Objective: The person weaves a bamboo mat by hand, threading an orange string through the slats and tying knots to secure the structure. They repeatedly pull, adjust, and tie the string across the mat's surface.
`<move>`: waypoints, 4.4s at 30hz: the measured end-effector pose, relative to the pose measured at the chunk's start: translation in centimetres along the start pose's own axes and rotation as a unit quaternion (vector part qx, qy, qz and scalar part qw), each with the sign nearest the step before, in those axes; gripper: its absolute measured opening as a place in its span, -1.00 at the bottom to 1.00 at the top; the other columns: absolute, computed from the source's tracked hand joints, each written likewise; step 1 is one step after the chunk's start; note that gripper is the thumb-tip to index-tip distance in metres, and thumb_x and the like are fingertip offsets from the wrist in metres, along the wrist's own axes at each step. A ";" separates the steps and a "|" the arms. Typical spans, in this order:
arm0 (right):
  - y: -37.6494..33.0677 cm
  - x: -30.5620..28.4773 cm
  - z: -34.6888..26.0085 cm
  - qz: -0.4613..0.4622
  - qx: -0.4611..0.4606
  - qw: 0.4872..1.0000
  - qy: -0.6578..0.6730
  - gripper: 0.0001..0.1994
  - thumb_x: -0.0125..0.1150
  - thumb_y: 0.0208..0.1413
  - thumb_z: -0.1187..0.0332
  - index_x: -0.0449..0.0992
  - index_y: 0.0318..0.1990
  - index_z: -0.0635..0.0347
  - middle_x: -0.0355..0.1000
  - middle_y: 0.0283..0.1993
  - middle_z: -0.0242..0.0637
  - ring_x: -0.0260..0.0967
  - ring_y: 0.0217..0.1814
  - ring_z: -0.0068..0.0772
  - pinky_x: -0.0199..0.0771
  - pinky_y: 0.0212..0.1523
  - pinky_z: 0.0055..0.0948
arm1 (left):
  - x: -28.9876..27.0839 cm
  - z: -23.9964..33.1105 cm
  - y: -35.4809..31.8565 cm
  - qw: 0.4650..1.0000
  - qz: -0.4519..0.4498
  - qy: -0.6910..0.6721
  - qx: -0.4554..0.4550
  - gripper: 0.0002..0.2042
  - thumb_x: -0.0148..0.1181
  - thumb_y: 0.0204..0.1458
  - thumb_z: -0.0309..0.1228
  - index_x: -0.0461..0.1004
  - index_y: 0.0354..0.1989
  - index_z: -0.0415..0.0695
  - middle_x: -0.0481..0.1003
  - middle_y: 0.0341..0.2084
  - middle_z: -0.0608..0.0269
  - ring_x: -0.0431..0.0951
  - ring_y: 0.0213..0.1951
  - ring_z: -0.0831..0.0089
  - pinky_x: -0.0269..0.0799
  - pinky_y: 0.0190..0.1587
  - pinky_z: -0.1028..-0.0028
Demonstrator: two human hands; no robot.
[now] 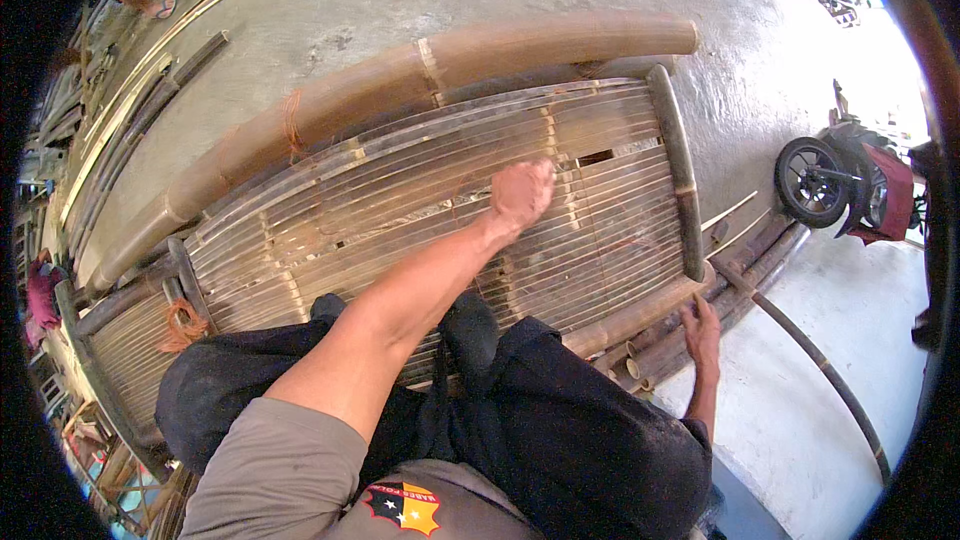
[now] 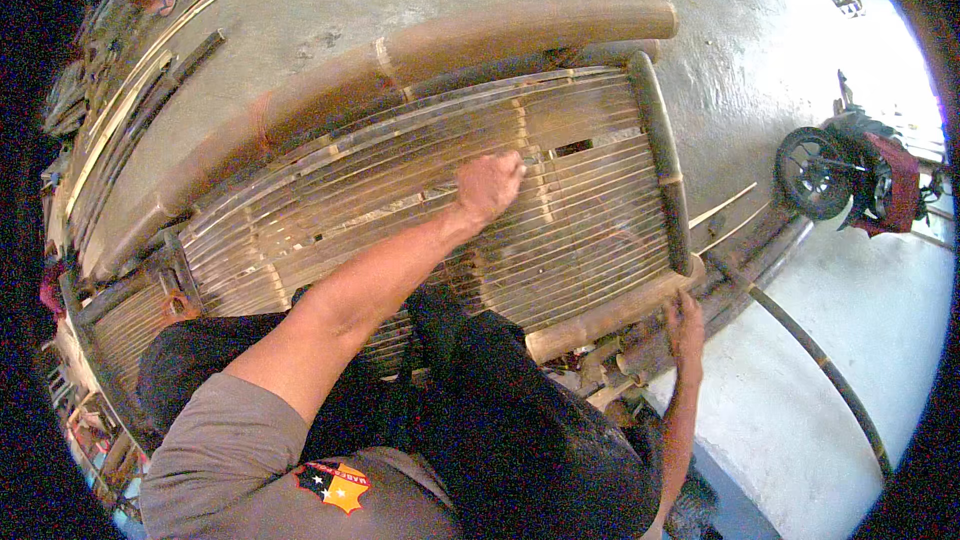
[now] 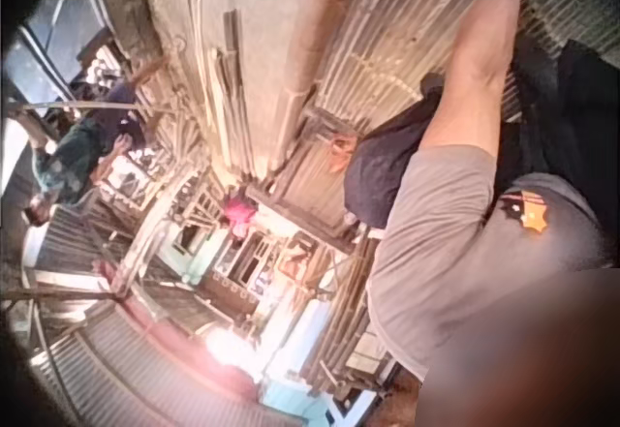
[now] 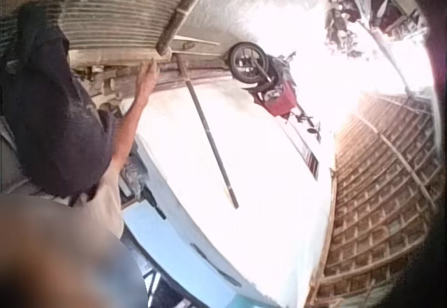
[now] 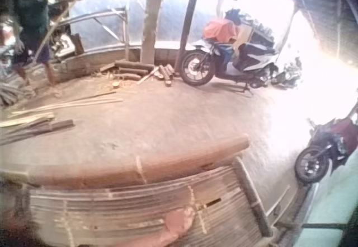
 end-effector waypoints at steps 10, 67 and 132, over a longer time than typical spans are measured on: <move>10.7 1.8 -20.7 0.053 -0.200 0.978 -0.002 -0.54 0.14 0.22 0.49 0.36 0.30 0.19 0.31 0.28 0.14 0.27 0.32 0.21 0.31 0.31 -0.06 | 3.8 11.1 -14.4 0.918 -0.225 -0.208 0.250 -0.59 0.15 0.13 0.02 0.51 -0.09 -0.06 0.57 -0.34 -0.07 0.57 -0.25 -0.11 0.53 -0.18 0.02; 6.0 14.5 -46.4 -0.136 -0.042 0.798 0.586 -0.86 0.11 0.35 0.32 0.42 -0.26 0.16 0.23 -0.54 -0.49 0.21 -0.58 -0.61 0.24 -0.59 -0.55 | -18.1 -16.3 -29.8 0.965 0.032 -0.194 -0.172 -0.75 0.08 0.25 -0.31 0.59 -0.10 -0.19 0.59 -0.18 -0.02 0.59 -0.10 -0.01 0.49 -0.04 0.20; 20.9 4.8 -28.0 0.149 -0.365 0.918 -0.050 -0.76 0.32 0.07 0.21 0.59 -0.15 0.08 0.40 -0.07 -0.17 0.34 0.05 -0.02 0.38 0.10 -0.06 | -17.8 -14.6 -18.7 0.969 0.117 0.212 -0.054 -0.76 0.31 0.08 -0.31 0.57 -0.10 -0.06 0.52 -0.13 0.18 0.50 -0.03 0.10 0.42 0.02 0.15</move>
Point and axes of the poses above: each hand's wrist, its own y-axis towards the middle knuckle, its own x-axis out of the palm, z = x × y, the point moved 6 cm from there along y, towards the middle knuckle
